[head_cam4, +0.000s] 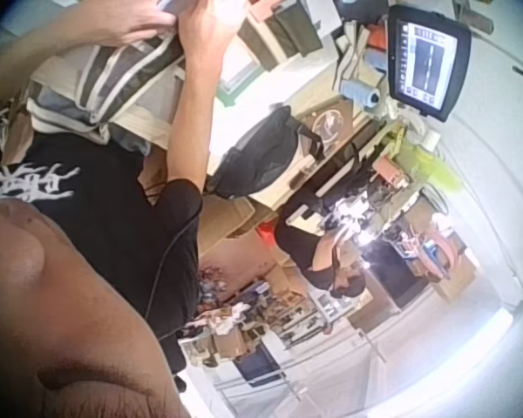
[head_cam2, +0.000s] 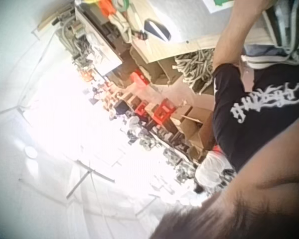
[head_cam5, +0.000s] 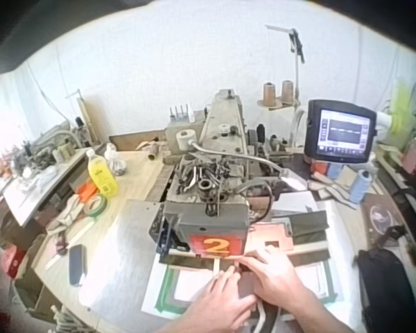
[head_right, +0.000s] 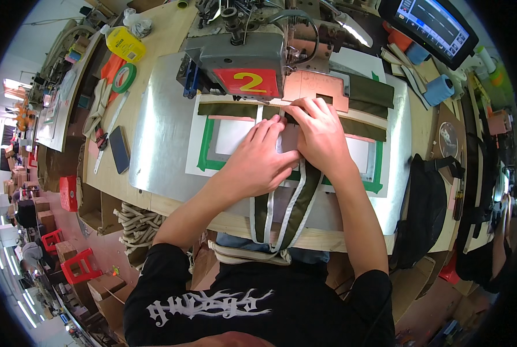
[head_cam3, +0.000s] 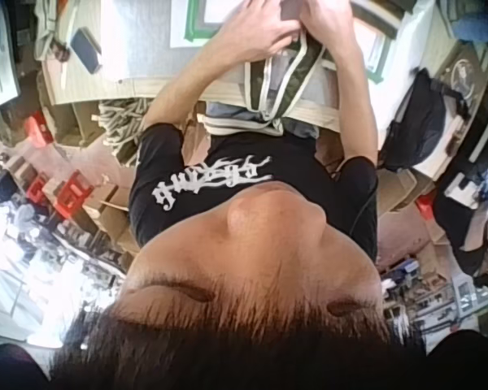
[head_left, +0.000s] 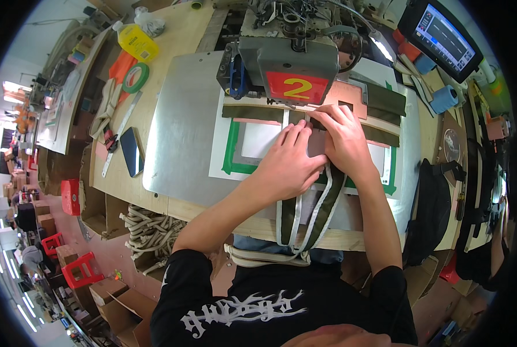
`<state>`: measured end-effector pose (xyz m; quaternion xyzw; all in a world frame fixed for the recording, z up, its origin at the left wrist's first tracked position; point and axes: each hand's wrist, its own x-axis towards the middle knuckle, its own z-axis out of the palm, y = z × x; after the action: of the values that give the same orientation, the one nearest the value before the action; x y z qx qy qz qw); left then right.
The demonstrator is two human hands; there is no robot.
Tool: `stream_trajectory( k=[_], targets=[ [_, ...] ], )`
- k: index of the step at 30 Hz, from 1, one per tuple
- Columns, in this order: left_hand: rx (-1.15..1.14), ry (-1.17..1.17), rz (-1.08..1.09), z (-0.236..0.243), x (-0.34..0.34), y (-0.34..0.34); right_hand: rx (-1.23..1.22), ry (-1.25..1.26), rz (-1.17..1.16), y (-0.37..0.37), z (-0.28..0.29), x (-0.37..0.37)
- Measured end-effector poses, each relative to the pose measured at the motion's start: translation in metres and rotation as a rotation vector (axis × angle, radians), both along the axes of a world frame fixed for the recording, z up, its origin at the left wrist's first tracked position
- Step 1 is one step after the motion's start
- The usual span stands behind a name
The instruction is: The user is sewing straps onto a canvas bag using a programmable sewing machine.
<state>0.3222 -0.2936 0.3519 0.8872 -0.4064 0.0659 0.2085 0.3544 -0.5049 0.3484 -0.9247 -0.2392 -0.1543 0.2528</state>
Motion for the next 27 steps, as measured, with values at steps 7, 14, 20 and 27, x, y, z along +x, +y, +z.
stream_trajectory(
  k=[7, 14, 20, 27],
  targets=[
    [0.014, -0.004, -0.013, -0.0018, 0.0026, 0.0021, 0.002, -0.07, -0.008, 0.0014, -0.0032, 0.0015],
    [0.007, -0.005, -0.007, -0.0025, 0.0027, 0.0026, 0.04, -0.011, -0.014, 0.0013, -0.005, 0.0011],
    [-0.002, -0.015, -0.01, -0.002, 0.0034, 0.0034, 0.048, -0.054, -0.029, 0.0025, -0.0054, 0.0026],
    [0.034, -0.007, 0.004, 0.004, 0.0034, 0.0084, -0.012, -0.127, -0.02, 0.0056, -0.0021, 0.0049]
  ],
)
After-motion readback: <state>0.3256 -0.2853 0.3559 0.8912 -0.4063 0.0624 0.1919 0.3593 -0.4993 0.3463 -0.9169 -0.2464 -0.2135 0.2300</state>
